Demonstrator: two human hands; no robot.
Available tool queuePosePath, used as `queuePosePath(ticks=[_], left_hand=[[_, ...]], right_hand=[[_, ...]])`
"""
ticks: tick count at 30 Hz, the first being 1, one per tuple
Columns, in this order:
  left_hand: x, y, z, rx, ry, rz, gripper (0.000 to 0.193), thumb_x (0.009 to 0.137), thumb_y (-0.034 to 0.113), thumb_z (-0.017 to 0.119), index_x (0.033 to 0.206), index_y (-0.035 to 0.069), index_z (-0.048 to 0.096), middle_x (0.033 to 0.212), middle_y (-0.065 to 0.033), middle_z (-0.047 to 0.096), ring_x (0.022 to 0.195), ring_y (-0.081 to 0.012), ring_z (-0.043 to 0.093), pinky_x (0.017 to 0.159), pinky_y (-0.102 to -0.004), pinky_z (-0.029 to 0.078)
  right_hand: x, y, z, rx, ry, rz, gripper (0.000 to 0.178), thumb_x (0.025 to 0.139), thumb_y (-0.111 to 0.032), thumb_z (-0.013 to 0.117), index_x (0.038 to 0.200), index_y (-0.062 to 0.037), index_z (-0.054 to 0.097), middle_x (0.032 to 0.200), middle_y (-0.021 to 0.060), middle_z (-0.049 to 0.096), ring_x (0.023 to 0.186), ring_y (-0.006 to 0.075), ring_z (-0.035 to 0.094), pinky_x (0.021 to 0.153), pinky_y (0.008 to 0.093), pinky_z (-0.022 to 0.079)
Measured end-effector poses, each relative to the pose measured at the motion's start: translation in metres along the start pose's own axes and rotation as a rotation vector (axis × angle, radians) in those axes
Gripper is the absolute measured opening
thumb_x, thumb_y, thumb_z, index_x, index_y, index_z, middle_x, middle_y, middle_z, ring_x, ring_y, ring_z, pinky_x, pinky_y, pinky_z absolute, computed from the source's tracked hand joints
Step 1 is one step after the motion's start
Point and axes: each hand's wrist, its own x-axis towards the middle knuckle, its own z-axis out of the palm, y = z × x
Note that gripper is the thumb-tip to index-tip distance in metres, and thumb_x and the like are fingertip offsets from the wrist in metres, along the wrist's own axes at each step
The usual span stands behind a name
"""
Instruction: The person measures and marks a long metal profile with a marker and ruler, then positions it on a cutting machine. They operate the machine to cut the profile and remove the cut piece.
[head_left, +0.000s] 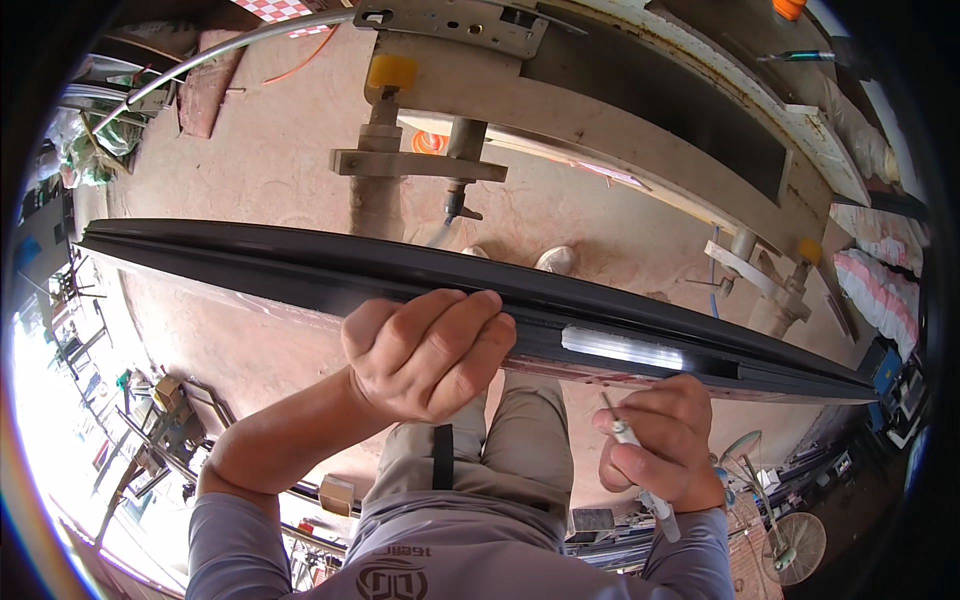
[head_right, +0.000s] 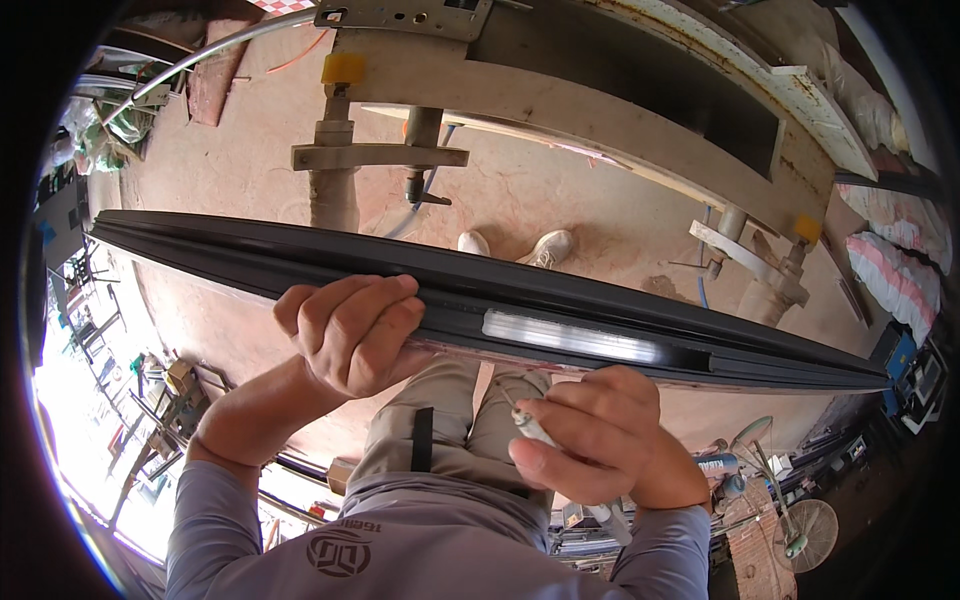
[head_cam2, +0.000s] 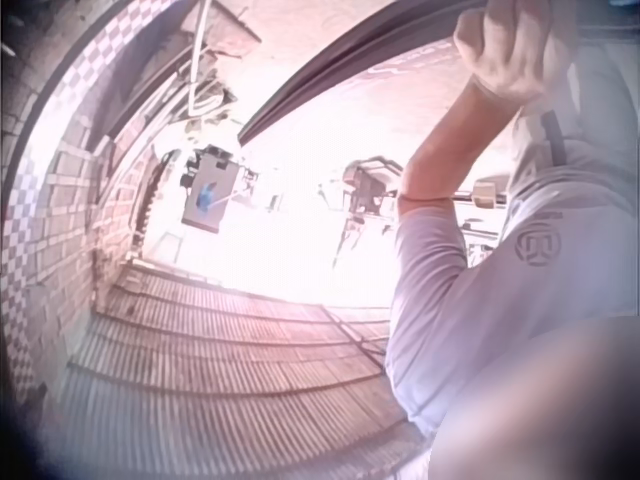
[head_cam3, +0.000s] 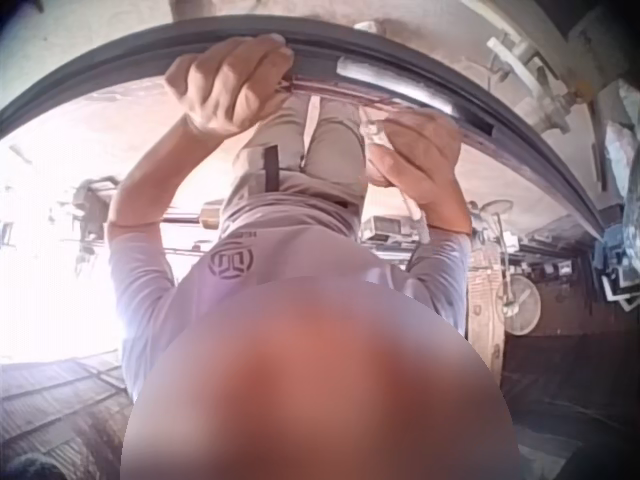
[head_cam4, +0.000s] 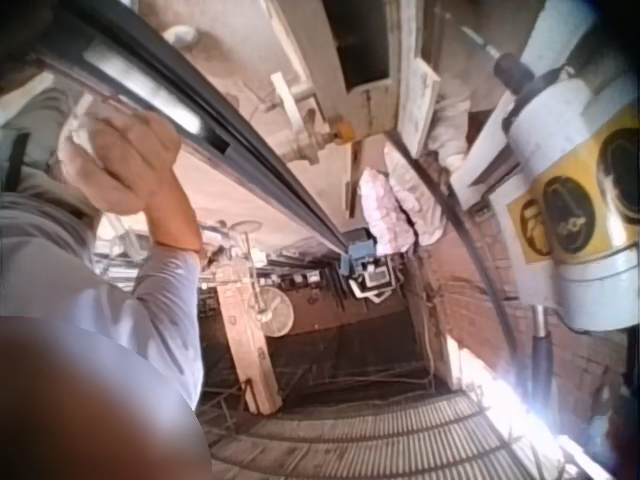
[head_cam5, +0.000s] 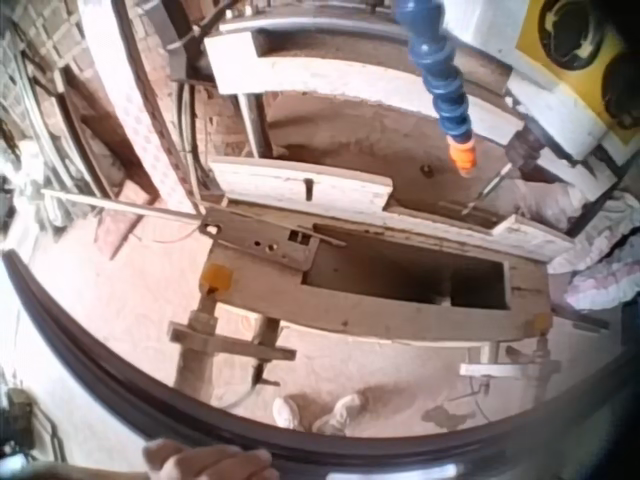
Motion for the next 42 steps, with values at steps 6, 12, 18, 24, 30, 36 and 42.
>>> queuePosePath(ticks=[6, 12, 18, 24, 30, 36, 42], left_hand=[[-0.007, 0.003, 0.003, 0.061, 0.063, 0.017, 0.019, 0.088, 0.02, 0.071, 0.105, 0.022, 0.063, 0.104, 0.0081, 0.072, 0.092, -0.0081, 0.063, 0.075, -0.0279, 0.034], [-0.012, 0.006, 0.008, 0.068, 0.122, 0.01, 0.019, 0.088, 0.018, 0.069, 0.105, 0.022, 0.062, 0.105, 0.007, 0.071, 0.093, -0.0088, 0.063, 0.075, -0.028, 0.034], [-0.013, 0.005, 0.008, 0.053, 0.109, 0.023, 0.02, 0.086, 0.015, 0.069, 0.104, 0.02, 0.061, 0.104, 0.0067, 0.072, 0.093, -0.0102, 0.063, 0.08, -0.0304, 0.036], [-0.013, 0.005, 0.007, 0.049, 0.108, 0.018, 0.022, 0.087, 0.015, 0.071, 0.105, 0.02, 0.06, 0.102, 0.008, 0.073, 0.093, -0.0097, 0.063, 0.08, -0.031, 0.036], [-0.018, 0.004, 0.008, 0.097, 0.151, 0.054, 0.02, 0.089, 0.02, 0.066, 0.108, 0.023, 0.062, 0.109, 0.0071, 0.07, 0.096, -0.0085, 0.063, 0.075, -0.026, 0.036], [-0.029, 0.009, 0.011, 0.128, 0.177, 0.064, 0.017, 0.092, 0.025, 0.064, 0.107, 0.026, 0.057, 0.109, 0.0116, 0.07, 0.098, -0.0068, 0.061, 0.081, -0.0279, 0.036], [-0.032, 0.015, 0.019, 0.216, 0.226, 0.059, 0.007, 0.104, 0.031, 0.053, 0.101, 0.027, 0.048, 0.1, 0.0159, 0.067, 0.093, -0.0058, 0.055, 0.099, -0.0339, 0.034]], right_hand=[[0.017, -0.011, -0.039, 0.26, -0.193, 0.235, 0.028, 0.088, -0.009, 0.069, 0.115, -0.0107, 0.061, 0.096, 0.0079, 0.074, 0.076, 0.022, 0.068, 0.064, 0.0352, 0.053], [0.044, -0.012, -0.049, 0.261, -0.005, 0.472, 0.064, 0.101, -0.021, 0.06, 0.151, -0.002, 0.026, 0.126, 0.0256, 0.06, 0.081, 0.0191, 0.063, 0.075, 0.0323, 0.049], [0.07, 0.005, -0.051, 0.254, -0.012, 0.47, 0.063, 0.104, -0.029, 0.057, 0.15, 0.0035, 0.03, 0.118, 0.0276, 0.066, 0.077, 0.0169, 0.062, 0.071, 0.0277, 0.048], [0.074, 0.013, -0.046, 0.515, -0.076, 0.625, 0.069, 0.108, -0.052, 0.041, 0.141, 0.0094, 0.044, 0.088, 0.0137, 0.069, 0.075, 0.0142, 0.06, 0.071, 0.0269, 0.048], [0.079, 0.013, -0.031, 0.6, -0.128, 0.591, 0.048, 0.109, -0.041, 0.049, 0.116, 0.0064, 0.055, 0.092, 0.0148, 0.063, 0.077, 0.0139, 0.059, 0.07, 0.0281, 0.05], [0.071, -0.001, -0.02, 0.6, -0.172, 0.631, 0.032, 0.107, -0.03, 0.053, 0.106, 0.0012, 0.048, 0.082, 0.0158, 0.059, 0.072, 0.0155, 0.058, 0.067, 0.0294, 0.049], [0.063, 0.001, -0.017, 0.536, -0.152, 0.529, 0.021, 0.094, -0.018, 0.07, 0.103, -0.0019, 0.059, 0.078, 0.0119, 0.066, 0.061, 0.0183, 0.059, 0.054, 0.0301, 0.047]])
